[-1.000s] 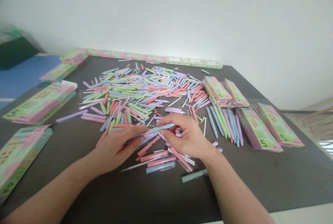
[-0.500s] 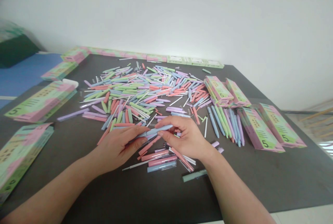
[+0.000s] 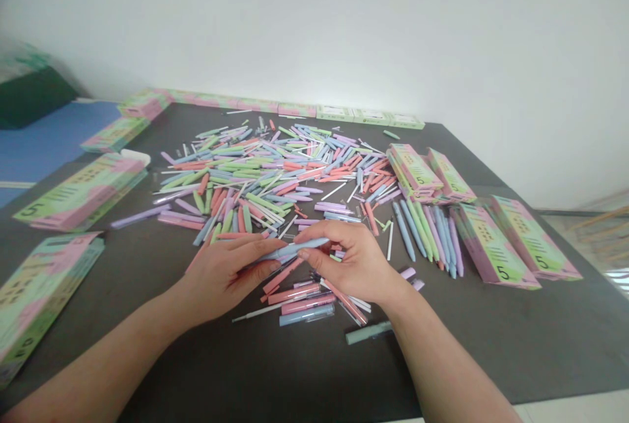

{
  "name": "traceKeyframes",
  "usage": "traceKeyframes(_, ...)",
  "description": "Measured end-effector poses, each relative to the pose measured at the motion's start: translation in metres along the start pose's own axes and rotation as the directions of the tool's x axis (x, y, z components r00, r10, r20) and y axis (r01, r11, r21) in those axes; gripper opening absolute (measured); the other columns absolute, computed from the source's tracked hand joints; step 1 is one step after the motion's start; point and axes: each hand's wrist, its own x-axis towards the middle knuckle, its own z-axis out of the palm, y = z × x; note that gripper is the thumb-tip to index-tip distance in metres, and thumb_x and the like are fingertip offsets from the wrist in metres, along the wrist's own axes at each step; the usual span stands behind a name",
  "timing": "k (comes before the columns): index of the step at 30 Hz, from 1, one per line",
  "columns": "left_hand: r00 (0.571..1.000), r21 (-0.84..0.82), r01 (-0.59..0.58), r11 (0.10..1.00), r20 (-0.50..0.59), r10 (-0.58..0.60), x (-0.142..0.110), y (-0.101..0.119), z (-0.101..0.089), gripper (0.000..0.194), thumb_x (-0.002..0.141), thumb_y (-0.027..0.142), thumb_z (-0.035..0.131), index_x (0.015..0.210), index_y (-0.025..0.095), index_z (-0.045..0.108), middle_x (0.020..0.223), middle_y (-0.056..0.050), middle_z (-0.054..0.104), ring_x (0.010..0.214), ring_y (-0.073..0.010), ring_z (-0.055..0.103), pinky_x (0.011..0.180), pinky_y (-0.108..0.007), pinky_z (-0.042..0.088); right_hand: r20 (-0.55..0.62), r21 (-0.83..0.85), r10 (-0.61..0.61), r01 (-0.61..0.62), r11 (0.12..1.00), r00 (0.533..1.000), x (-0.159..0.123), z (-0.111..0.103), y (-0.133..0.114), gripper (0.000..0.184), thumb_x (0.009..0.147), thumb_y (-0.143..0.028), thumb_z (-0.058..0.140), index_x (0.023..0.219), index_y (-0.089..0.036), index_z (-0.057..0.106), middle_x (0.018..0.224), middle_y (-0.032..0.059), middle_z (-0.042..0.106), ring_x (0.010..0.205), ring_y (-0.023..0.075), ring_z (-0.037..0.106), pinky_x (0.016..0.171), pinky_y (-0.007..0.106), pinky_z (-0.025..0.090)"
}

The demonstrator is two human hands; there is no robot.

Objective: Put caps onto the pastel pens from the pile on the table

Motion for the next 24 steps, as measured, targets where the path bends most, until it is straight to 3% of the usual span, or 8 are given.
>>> traceKeyframes(14,0.994,0.017,-0.065,0.998,-0.092,0.066,-0.0019,-0.0008,0.0061,0.027,0.095,0.026,0.049,0.116,0.016,0.062,0.097,-0.007,0.072,0.085,-0.02,0.07,0.071,-0.029,0.053,0.03,-0.078,0.078,-0.075,0.994,0.997,0.0011,0.0058,0.0034,0.015,0.084,-0.029,0.066,0.089,-0.017,0.073,0.082,0.0055,0.073,0.071,0.0162,0.065,0.061,0.025,0.047)
traceKeyframes(20,0.995,0.031,-0.059,0.998,-0.078,0.062,-0.0016,-0.0009,0.0064,0.027,0.095,0.026,0.05,0.117,0.016,0.061,0.097,-0.007,0.072,0.084,-0.0202,0.07,0.069,-0.029,0.052,0.099,-0.081,0.152,-0.144,0.986,0.983,0.0032,0.0048,0.0063,0.028,0.088,-0.037,0.06,0.074,-0.015,0.071,0.064,0.0031,0.067,0.058,0.0126,0.058,0.054,0.023,0.041)
traceKeyframes(22,0.997,0.016,-0.041,0.999,-0.059,0.042,-0.001,-0.0014,0.0054,0.026,0.095,0.026,0.05,0.117,0.018,0.061,0.097,-0.005,0.072,0.083,-0.0194,0.069,0.068,-0.028,0.051,0.155,-0.023,0.157,-0.155,0.988,0.975,0.0034,0.0024,0.0068,0.027,0.089,-0.037,0.059,0.08,-0.015,0.071,0.069,0.0035,0.068,0.062,0.0133,0.059,0.057,0.023,0.043)
traceKeyframes(24,0.999,0.011,-0.019,1.0,-0.041,0.019,-0.0002,-0.0022,0.0042,0.026,0.095,0.026,0.05,0.117,0.019,0.062,0.095,-0.005,0.071,0.08,-0.0184,0.069,0.067,-0.027,0.051,0.193,0.068,0.137,-0.153,0.986,0.972,0.003,-0.0011,0.0069,0.023,0.085,-0.035,0.065,0.097,-0.017,0.068,0.081,0.004,0.07,0.07,0.0147,0.063,0.062,0.024,0.047)
